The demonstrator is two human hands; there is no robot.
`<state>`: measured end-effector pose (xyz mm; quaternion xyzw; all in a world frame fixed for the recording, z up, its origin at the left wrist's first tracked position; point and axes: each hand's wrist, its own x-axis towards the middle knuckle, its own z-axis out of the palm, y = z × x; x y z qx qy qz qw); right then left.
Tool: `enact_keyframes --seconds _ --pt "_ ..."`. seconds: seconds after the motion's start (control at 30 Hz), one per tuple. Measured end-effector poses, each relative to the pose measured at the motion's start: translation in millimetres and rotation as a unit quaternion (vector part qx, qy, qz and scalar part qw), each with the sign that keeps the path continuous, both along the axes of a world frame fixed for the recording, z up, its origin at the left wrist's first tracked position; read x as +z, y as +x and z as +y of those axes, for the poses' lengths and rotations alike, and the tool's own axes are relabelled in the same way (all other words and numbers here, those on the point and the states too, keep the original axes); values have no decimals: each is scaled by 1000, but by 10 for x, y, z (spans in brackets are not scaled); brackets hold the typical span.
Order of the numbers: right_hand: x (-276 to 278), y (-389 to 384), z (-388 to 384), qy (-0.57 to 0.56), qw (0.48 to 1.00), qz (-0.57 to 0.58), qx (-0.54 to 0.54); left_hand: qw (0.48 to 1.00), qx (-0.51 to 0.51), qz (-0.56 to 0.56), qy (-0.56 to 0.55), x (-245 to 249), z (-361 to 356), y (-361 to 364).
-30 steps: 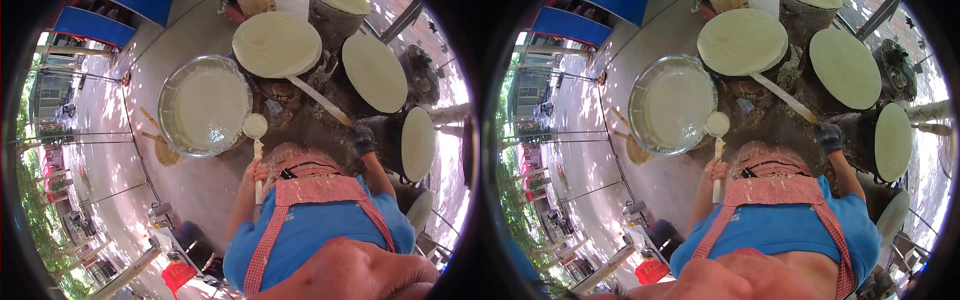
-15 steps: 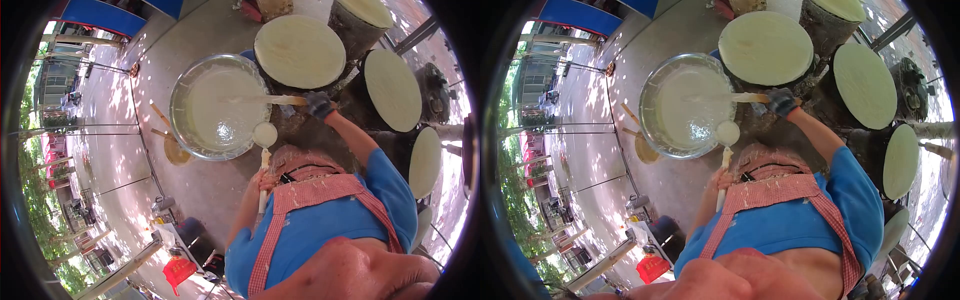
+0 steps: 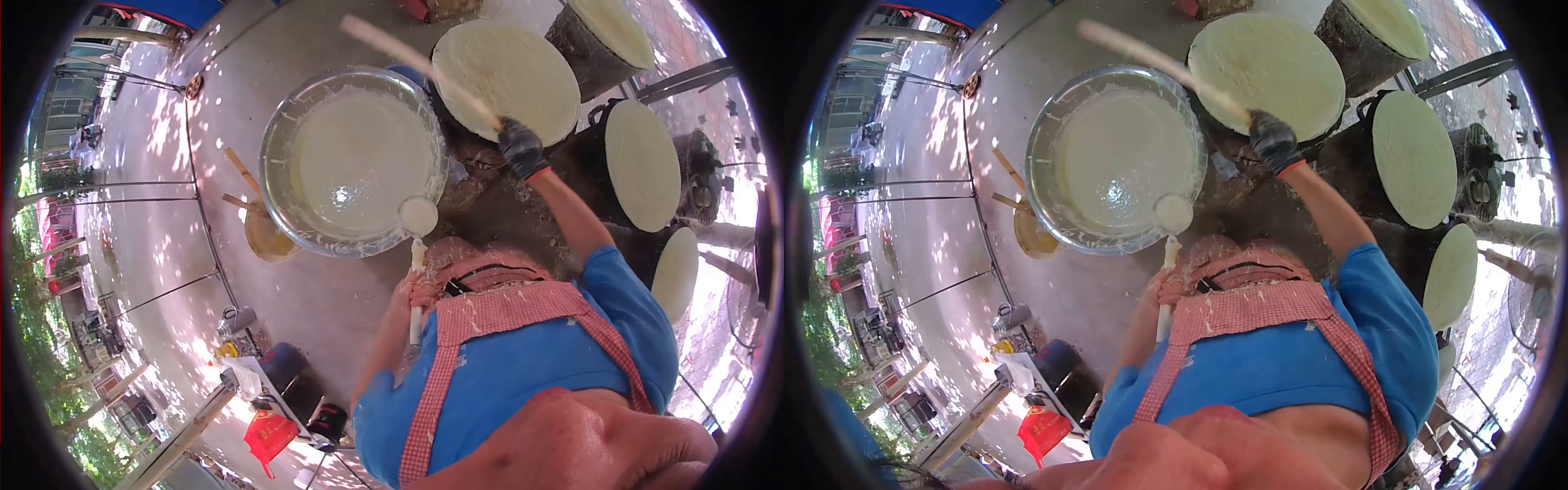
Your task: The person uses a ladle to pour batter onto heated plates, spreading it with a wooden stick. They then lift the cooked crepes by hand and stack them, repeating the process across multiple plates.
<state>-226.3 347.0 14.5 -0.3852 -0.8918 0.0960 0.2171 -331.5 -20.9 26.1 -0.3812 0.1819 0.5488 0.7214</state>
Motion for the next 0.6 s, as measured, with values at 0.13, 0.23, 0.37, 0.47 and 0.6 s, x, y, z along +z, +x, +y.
enact_keyframes --seconds 0.13,0.23,0.37,0.47,0.6 --pt "-62 -399 -201 -38 989 -137 45 1000 0 25 -16 9 119 -100" --pt "-266 -598 18 -25 983 -172 56 998 -26 -14 -49 114 203 -176" --pt "-241 -565 348 -58 987 -148 -4 999 -42 14 -24 172 163 -217" --pt "81 -415 276 -87 992 -96 7 999 -32 23 -19 194 149 -261" --pt "50 -193 80 -117 982 -146 33 1000 1 -1 -23 25 61 -265"
